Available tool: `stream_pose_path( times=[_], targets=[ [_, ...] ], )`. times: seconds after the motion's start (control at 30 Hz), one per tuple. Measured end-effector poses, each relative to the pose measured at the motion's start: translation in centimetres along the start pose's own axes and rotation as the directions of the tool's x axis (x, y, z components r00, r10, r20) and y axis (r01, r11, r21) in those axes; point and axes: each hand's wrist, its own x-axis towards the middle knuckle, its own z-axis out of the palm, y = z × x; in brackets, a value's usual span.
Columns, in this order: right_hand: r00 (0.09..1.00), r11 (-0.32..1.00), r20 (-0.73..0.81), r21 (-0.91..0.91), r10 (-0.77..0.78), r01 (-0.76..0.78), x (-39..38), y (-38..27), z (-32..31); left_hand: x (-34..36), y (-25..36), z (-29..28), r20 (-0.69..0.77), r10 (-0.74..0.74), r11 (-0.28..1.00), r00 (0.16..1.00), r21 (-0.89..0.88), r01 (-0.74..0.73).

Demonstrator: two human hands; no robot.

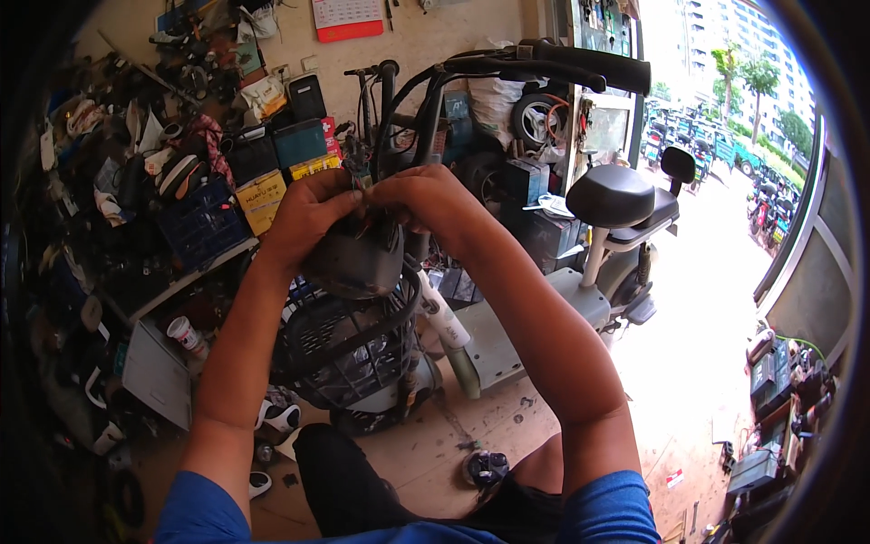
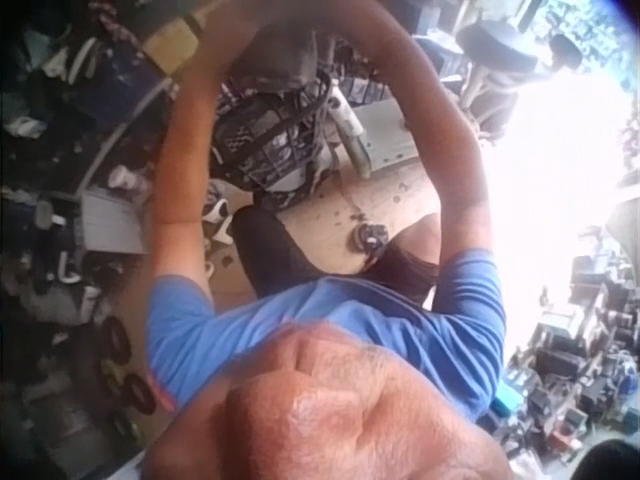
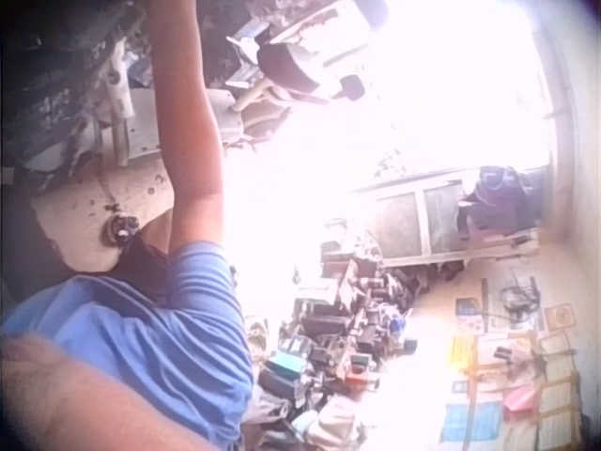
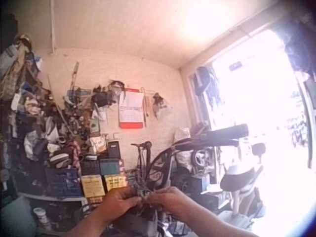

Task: The person connects wires to an electric scooter headlight, wraps the exposed wiring with electrical tape, and turns on the headlight to test it.

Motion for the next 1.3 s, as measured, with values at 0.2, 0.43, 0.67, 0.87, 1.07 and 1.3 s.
stream_pose_path(
  times=[0.2,0.43,0.67,0.87,1.07,1.3],
  targets=[
    [0.996,0.996,-0.057,-0.062,-0.067,0.063,0.4,0.1,0.4,0.1,-0.4,-0.4,0.03,-0.004,1.0,1.0,-0.017,0.004],
    [1.0,0.999,-0.007,-0.039,0.003,-0.003,-0.1,-0.1,-0.6,0.6,-0.7,-0.3,0.057,-0.047,0.996,0.997,-0.079,0.051],
    [0.717,0.698,-0.208,-0.515,-0.665,0.498,0.2,2.9,-0.2,0.7,-1.5,-1.1,0.081,-0.048,0.983,0.996,-0.174,0.062],
    [0.297,-0.135,0.441,-0.719,-0.847,0.682,1.1,0.9,-1.9,0.7,-1.2,-1.0,0.087,-0.069,0.976,0.994,-0.203,0.085],
    [0.13,-0.404,0.616,-0.645,-0.777,0.649,2.6,0.4,-2.0,0.6,-1.5,-1.7,0.062,-0.066,0.981,0.996,-0.181,0.076],
    [0.121,-0.457,0.677,-0.606,-0.726,0.651,3.7,0.2,-2.4,0.5,-1.6,-1.3,0.01,-0.098,0.973,0.995,-0.211,0.098]
  ],
)
